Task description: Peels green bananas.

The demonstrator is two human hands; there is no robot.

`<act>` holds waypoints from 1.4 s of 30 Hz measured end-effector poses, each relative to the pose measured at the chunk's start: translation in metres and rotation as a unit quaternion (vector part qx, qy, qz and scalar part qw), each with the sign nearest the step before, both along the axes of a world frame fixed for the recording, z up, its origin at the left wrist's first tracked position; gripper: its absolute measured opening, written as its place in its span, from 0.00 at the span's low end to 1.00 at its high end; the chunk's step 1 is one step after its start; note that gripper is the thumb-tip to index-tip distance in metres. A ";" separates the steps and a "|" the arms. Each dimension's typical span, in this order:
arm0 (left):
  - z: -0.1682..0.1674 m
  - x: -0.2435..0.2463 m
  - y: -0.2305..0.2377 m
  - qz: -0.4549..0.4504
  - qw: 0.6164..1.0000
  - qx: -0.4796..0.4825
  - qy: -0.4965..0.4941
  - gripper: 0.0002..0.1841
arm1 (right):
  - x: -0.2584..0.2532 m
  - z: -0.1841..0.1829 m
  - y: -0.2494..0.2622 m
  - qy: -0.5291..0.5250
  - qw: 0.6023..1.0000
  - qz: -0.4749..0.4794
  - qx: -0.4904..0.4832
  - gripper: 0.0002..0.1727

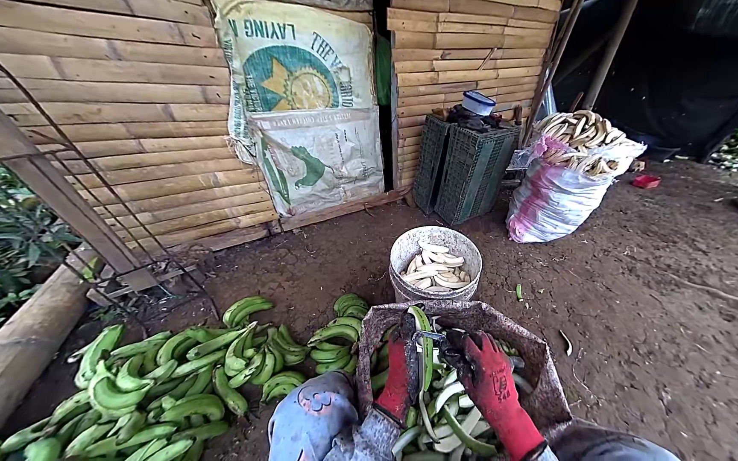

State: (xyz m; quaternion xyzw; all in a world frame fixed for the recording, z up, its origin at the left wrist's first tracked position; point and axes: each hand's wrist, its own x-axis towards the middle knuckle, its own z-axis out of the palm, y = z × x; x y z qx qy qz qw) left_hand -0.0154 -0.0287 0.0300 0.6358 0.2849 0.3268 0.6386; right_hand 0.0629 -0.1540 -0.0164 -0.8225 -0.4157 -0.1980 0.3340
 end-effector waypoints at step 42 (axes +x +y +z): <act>-0.034 0.005 0.004 -0.091 0.993 -0.057 0.048 0.18 | 0.035 0.006 0.005 0.252 0.963 -0.097 -0.011 0.22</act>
